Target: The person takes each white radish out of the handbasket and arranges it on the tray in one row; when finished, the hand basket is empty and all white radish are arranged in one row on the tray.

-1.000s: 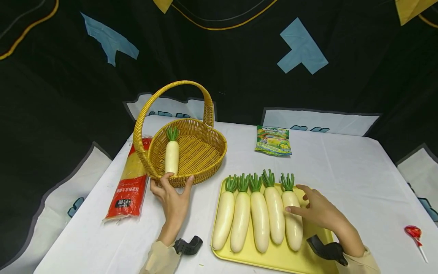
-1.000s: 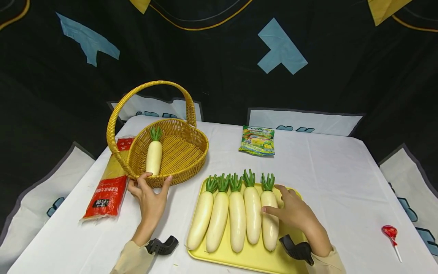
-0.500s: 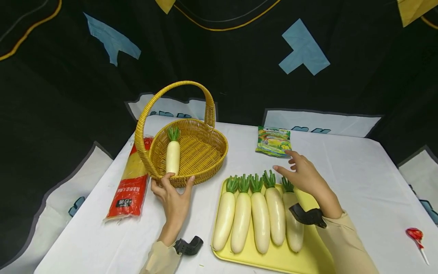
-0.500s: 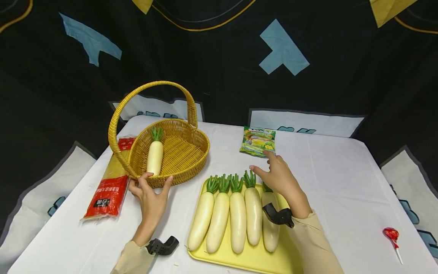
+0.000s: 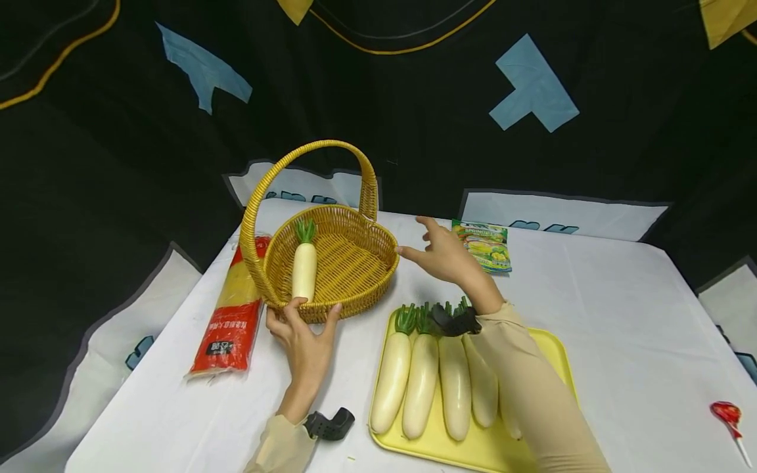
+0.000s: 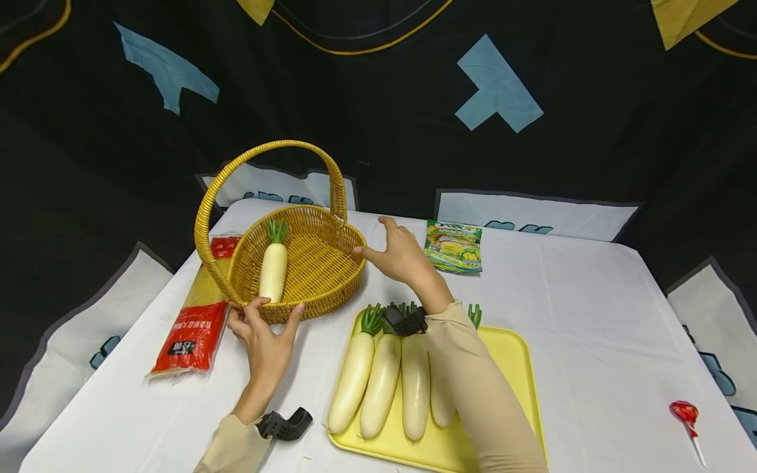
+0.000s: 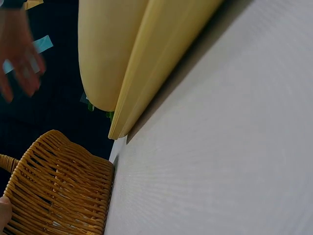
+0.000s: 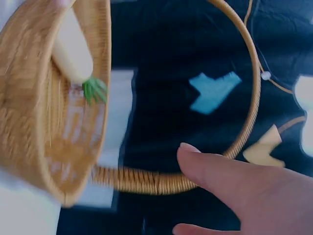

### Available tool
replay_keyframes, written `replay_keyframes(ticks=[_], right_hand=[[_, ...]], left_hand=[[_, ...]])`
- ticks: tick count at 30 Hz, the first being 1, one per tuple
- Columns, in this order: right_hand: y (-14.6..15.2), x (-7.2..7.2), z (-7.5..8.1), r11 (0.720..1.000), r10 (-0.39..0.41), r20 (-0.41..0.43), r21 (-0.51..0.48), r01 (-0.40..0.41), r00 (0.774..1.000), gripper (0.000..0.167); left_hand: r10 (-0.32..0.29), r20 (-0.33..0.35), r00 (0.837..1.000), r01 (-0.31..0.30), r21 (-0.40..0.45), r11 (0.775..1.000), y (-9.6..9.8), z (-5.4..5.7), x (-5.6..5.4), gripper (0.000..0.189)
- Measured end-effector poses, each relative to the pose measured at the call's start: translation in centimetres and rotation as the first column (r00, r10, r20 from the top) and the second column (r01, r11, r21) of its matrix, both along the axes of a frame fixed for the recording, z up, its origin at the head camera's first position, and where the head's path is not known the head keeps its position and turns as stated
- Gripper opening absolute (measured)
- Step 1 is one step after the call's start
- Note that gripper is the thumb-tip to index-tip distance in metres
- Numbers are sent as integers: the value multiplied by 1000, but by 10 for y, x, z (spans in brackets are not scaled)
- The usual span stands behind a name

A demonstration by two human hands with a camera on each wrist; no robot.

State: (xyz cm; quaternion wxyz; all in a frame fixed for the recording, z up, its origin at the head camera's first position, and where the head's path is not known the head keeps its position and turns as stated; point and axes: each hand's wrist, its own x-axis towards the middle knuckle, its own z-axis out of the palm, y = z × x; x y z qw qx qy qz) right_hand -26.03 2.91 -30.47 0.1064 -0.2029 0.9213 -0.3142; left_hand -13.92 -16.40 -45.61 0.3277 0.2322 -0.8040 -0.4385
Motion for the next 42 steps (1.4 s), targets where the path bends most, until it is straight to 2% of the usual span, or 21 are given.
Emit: replay_keyframes(ticks=[7, 10, 14, 18, 24, 29, 36, 42], right_hand=[[-60, -2, -1, 994, 96, 2, -50, -95, 995, 79], [-83, 0, -4, 991, 129, -9, -38, -129, 992, 80], [-110, 1, -13, 986, 169, 2, 8, -169, 986, 82], [-130, 3, -27, 982, 184, 49, 27, -186, 982, 81], [-149, 5, -47, 982, 184, 124, 14, -187, 975, 81], [-162, 6, -58, 977, 210, 133, 18, -214, 969, 77], [-174, 2, -68, 972, 219, 158, 47, -229, 963, 76], [-175, -4, -74, 969, 236, 173, 31, -245, 956, 78]], left_hand=[[5, -6, 1000, -5, -3, 1000, 1, 0, 0, 64], [12, -20, 1000, -12, -23, 1000, 0, -1, 0, 63], [21, -36, 999, -23, -44, 999, -1, -1, -1, 62], [22, -48, 999, -25, -58, 998, -1, -2, 0, 61], [30, -51, 998, -34, -75, 997, 0, -2, -1, 59], [37, -62, 997, -41, -63, 997, -1, -1, 0, 55], [28, -56, 998, -31, -49, 998, -2, -2, -1, 53], [33, -56, 998, -35, -45, 998, -2, -2, -1, 54]])
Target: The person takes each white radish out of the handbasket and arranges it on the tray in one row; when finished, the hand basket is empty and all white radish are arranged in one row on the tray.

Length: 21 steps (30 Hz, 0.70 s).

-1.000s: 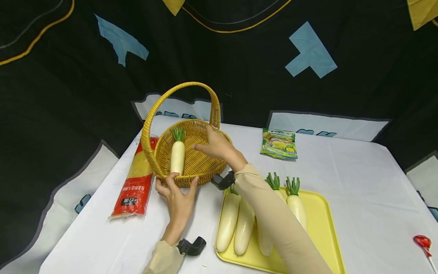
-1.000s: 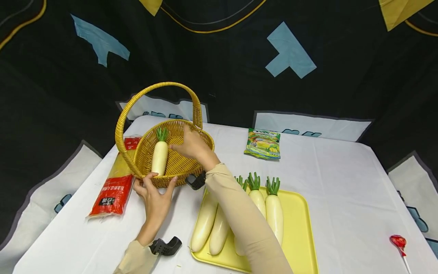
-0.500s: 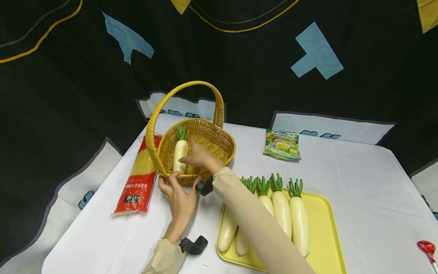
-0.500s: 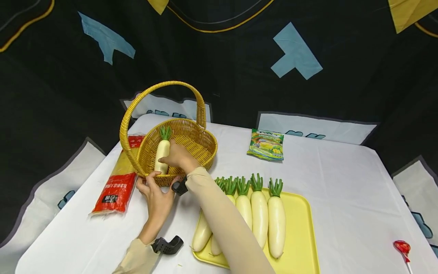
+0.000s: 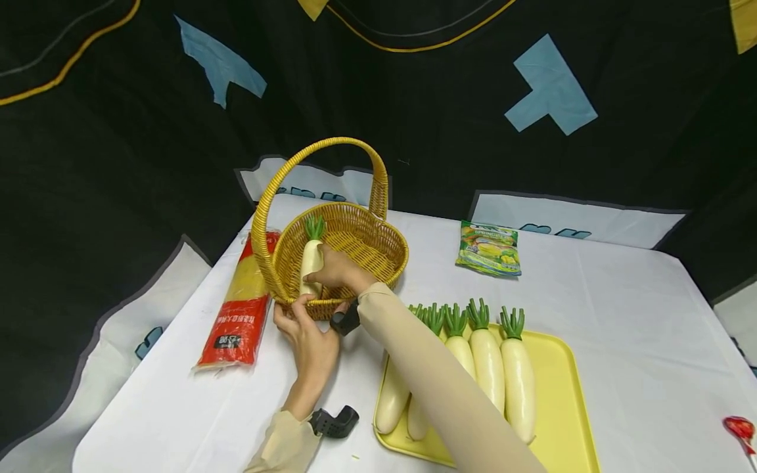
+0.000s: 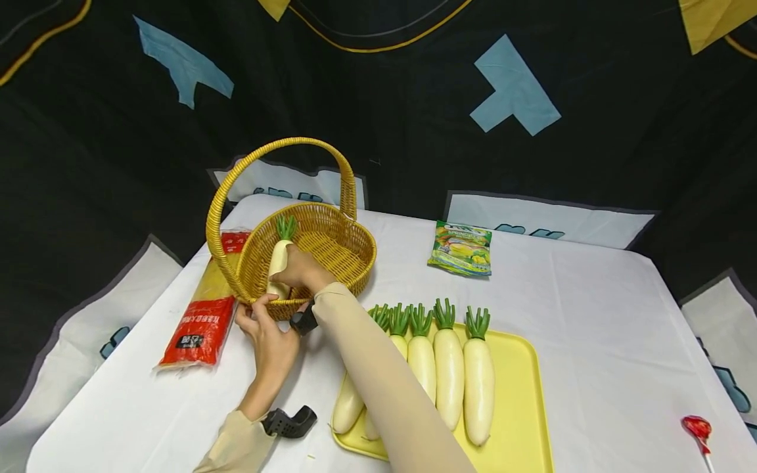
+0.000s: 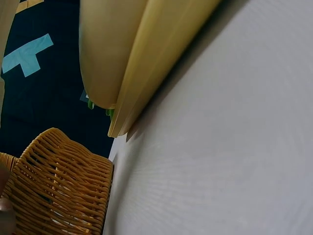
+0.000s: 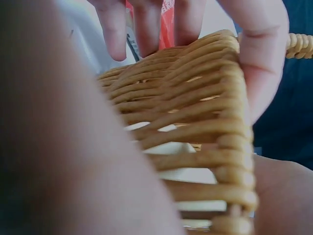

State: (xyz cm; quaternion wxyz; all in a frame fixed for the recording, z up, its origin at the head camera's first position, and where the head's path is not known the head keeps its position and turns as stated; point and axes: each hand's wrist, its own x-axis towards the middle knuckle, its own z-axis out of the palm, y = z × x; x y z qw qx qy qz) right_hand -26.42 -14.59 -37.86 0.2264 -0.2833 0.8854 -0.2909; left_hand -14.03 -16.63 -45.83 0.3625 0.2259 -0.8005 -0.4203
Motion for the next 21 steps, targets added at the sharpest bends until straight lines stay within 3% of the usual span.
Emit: replay_keyframes(ticks=[15, 21], right_hand=[[-9, -7, -19, 991, -73, 13, -115, 75, 997, 80], [-12, -8, -19, 986, -103, 17, -129, 104, 995, 80]], left_hand=[[2, -8, 1000, -3, -48, 999, 0, -3, 1, 51], [4, 4, 1000, -4, -50, 999, -1, -2, 1, 48]])
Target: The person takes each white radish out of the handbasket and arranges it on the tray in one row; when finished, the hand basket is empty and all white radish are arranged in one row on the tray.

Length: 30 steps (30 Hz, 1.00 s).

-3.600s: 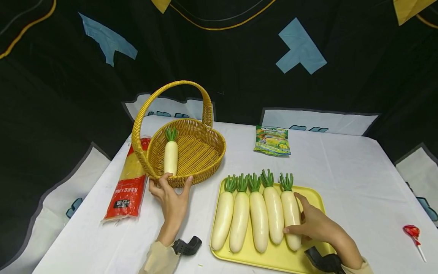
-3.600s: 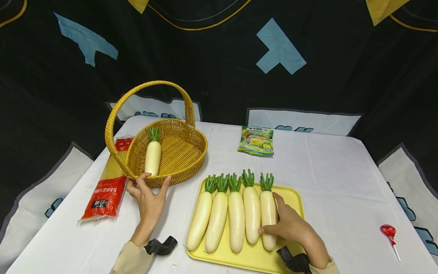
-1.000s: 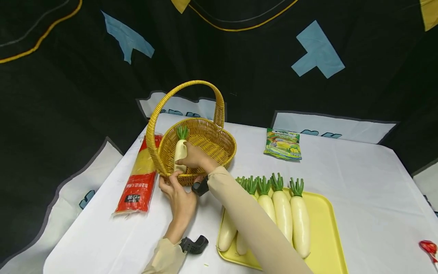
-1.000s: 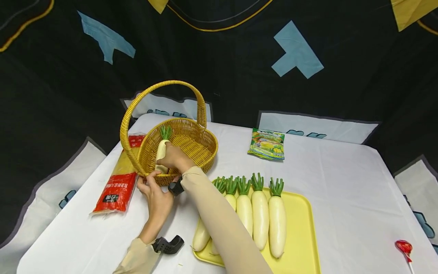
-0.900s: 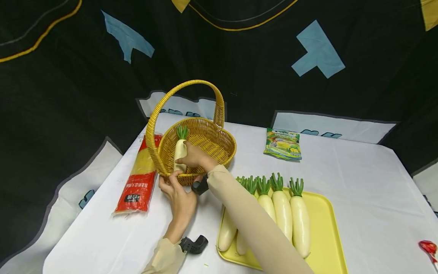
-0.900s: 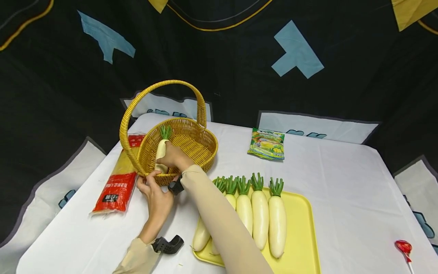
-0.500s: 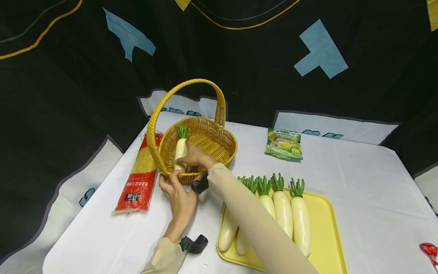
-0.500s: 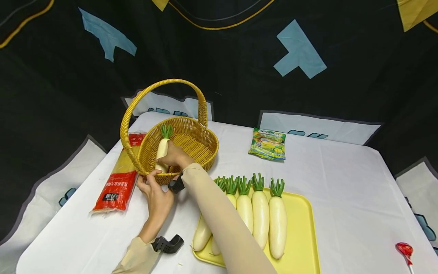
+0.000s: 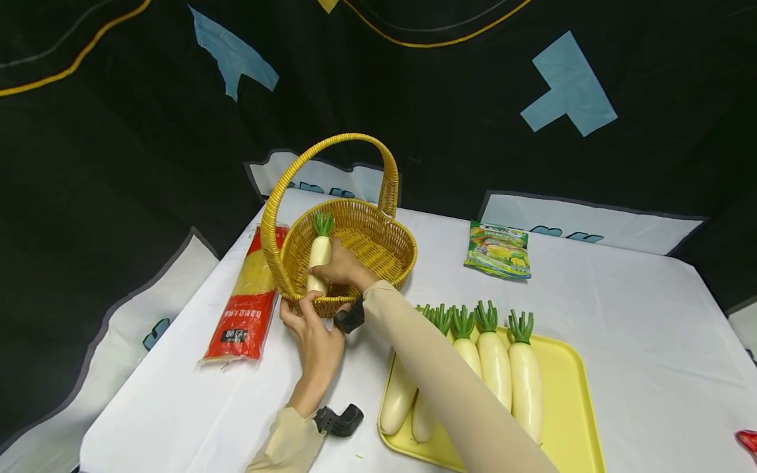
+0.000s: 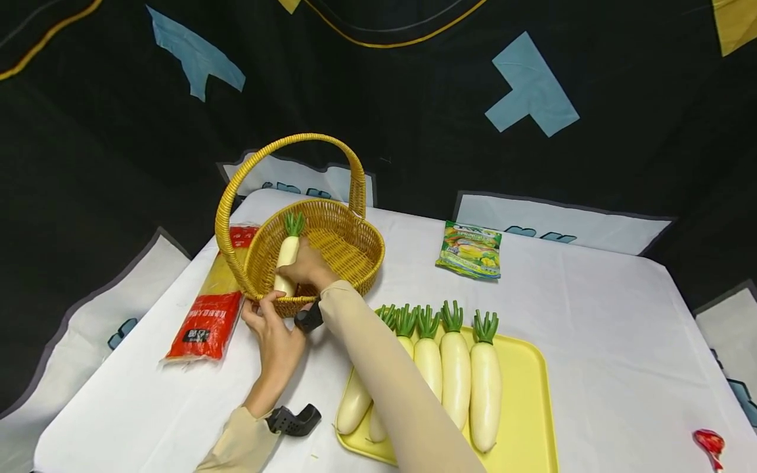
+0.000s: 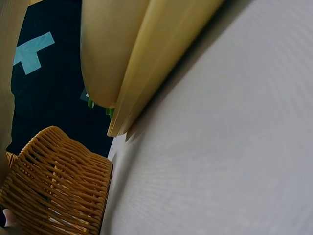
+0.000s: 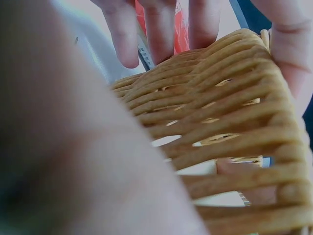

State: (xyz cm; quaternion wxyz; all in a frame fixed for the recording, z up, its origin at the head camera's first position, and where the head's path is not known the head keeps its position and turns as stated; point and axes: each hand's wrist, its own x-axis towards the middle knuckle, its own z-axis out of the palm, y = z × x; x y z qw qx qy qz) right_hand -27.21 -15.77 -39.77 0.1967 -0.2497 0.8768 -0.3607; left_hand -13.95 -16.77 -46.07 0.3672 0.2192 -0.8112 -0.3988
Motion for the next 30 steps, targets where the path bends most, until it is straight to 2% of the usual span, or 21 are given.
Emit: replay_keyframes(ticks=[5, 15, 21, 30], right_hand=[[0, 0, 1, 1000, -23, 8, -16, 23, 1000, 80], [2, -1, -4, 991, -85, 77, -94, 92, 993, 76], [1, -1, -2, 989, -90, 116, -106, 102, 989, 78], [-1, 1, -4, 986, -101, 130, -121, 116, 986, 81]], left_hand=[[-2, -6, 1000, 2, -12, 1000, -1, 0, 0, 47], [-2, -4, 1000, 2, -17, 1000, -1, -1, -1, 47], [2, -8, 1000, -2, -26, 1000, 0, 0, -1, 47], [13, -7, 1000, -13, -46, 999, -1, 0, 0, 45]])
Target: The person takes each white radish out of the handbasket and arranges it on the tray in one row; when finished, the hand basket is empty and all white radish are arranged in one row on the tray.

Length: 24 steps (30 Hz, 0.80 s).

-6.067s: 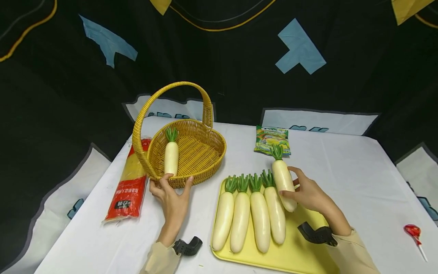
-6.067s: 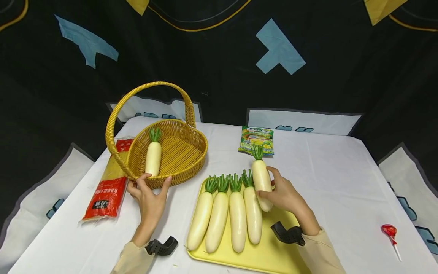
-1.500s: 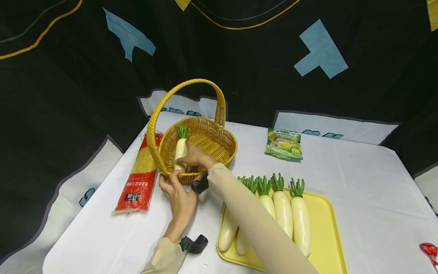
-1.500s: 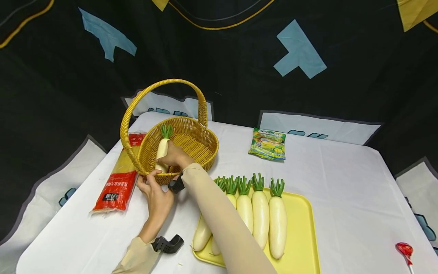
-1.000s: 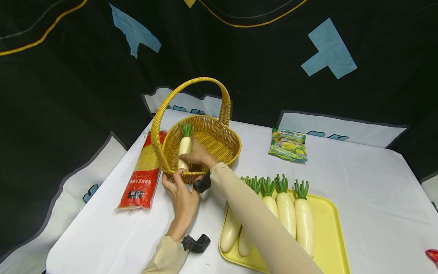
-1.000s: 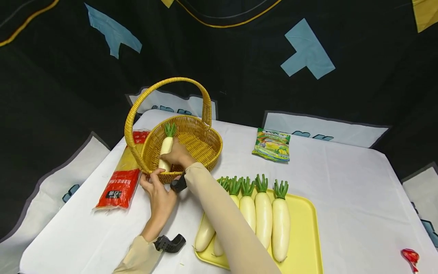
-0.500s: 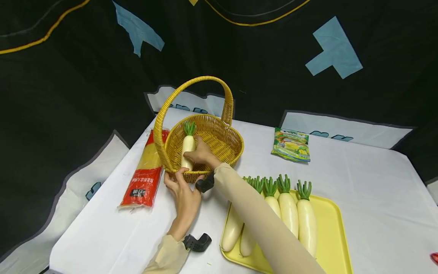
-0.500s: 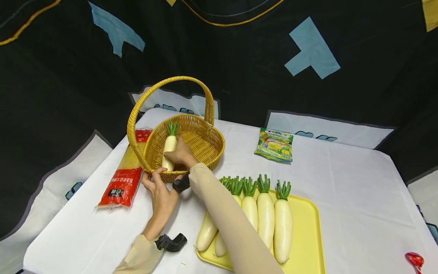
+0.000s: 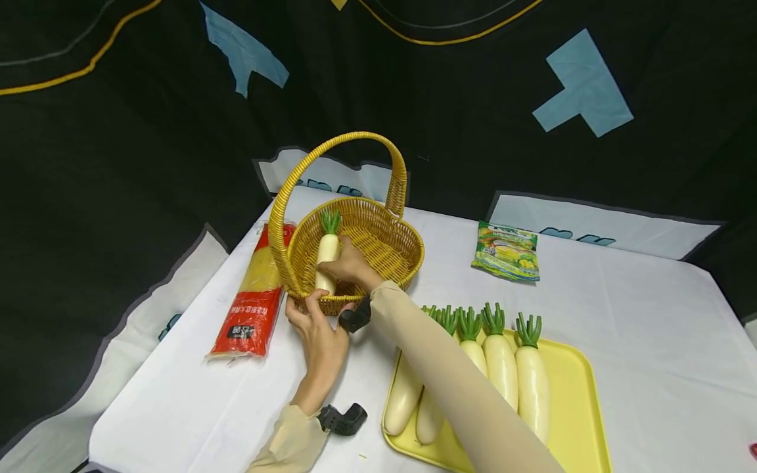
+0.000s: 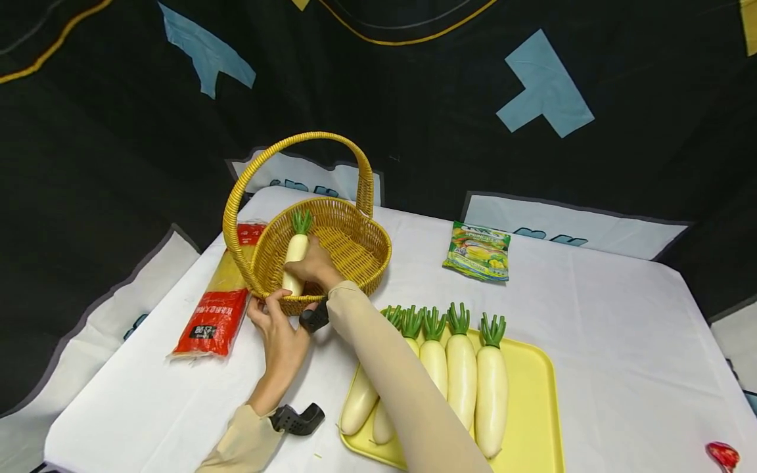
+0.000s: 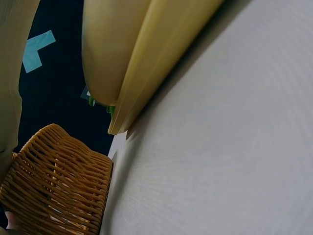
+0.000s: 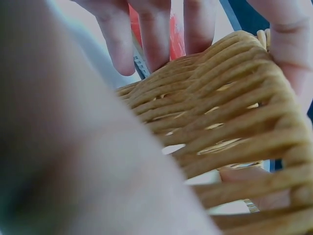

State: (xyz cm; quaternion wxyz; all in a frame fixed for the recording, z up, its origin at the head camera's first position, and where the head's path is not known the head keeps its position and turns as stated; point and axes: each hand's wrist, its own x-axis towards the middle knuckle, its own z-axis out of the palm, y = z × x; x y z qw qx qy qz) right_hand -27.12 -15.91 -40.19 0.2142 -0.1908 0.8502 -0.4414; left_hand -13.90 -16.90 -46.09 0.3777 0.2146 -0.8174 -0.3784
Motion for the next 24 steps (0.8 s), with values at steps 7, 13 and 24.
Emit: replay_keyframes(ticks=[7, 13, 24], right_hand=[[9, -3, 0, 999, -31, -14, -27, 30, 999, 78], [18, -4, 6, 991, -67, 9, -116, 68, 998, 76], [42, -7, 43, 967, -35, 39, -250, 44, 999, 77]], left_hand=[[-13, -1, 1000, 13, 3, 1000, 5, 0, -2, 45], [-24, 17, 1000, 24, 9, 1000, 8, 2, -4, 44], [-36, 23, 999, 35, 49, 998, 1, 1, 0, 46]])
